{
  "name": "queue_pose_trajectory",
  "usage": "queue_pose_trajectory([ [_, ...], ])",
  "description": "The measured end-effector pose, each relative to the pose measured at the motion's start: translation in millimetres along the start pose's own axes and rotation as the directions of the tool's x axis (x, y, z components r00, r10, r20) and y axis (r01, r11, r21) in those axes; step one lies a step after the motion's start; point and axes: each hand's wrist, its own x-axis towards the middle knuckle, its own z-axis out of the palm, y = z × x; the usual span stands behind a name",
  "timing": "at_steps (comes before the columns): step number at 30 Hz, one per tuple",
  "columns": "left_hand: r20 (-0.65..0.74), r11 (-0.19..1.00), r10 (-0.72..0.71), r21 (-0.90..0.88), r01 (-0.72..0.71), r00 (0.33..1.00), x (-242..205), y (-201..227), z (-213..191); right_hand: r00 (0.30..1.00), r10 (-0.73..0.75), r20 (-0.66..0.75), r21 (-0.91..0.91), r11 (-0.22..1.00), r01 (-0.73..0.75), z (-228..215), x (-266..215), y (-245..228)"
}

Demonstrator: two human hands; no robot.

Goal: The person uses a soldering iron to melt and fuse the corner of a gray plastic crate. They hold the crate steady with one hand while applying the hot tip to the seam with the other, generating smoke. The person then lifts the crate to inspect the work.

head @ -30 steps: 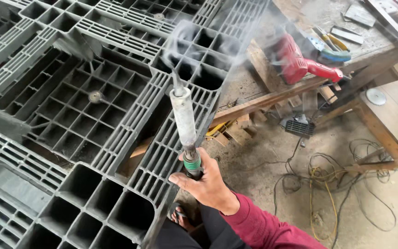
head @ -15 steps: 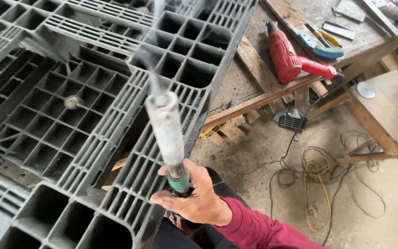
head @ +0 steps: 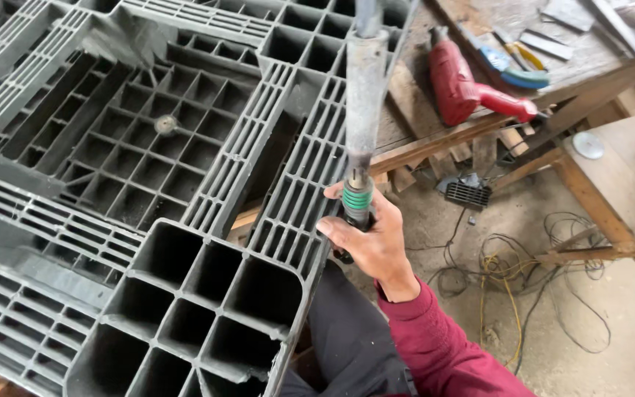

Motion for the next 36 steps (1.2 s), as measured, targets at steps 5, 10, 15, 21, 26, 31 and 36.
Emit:
queue_pose_trajectory([
  [5, 0.098, 0.999, -0.025, -0.024, 0.028, 0.995, 26.0, -13.9, 19.1, 0.998, -0.020, 0.054, -0.076, 0.997, 0.024, -7.9, 16.1, 5.0],
  [10, 0.121, 0.999, -0.037, -0.017, 0.040, 0.992, 28.6, -22.0, 22.7, 0.993, -0.087, 0.083, -0.164, 0.981, 0.100, -14.5, 19.2, 6.9],
  [15, -0.003, 1.000, 0.015, -0.012, -0.015, 1.000, -11.9, -2.7, 19.0, 0.999, 0.024, 0.036, -0.206, 0.978, -0.016, -26.9, 20.1, -8.9],
  [21, 0.007, 0.994, 0.040, -0.098, -0.039, 0.999, -27.1, -1.9, 30.8, 0.994, -0.104, 0.021, -0.235, 0.966, 0.105, -33.9, 27.2, -14.8],
  [26, -0.081, 0.975, -0.058, -0.221, 0.039, 0.995, -21.6, -21.5, 21.9, 0.982, -0.179, -0.063, -0.365, 0.920, 0.144, -42.0, 20.5, -12.1],
  [31, -0.052, 0.973, 0.018, -0.230, -0.029, 0.998, -6.0, -48.7, -1.6, 0.933, -0.357, -0.045, -0.424, 0.852, 0.306, -45.3, 21.1, -14.0],
  [36, 0.026, 0.993, 0.115, -0.039, -0.114, 0.993, -2.6, -65.8, -4.6, 0.909, -0.299, -0.291, -0.323, 0.925, 0.201, -23.1, -30.8, -7.3],
])
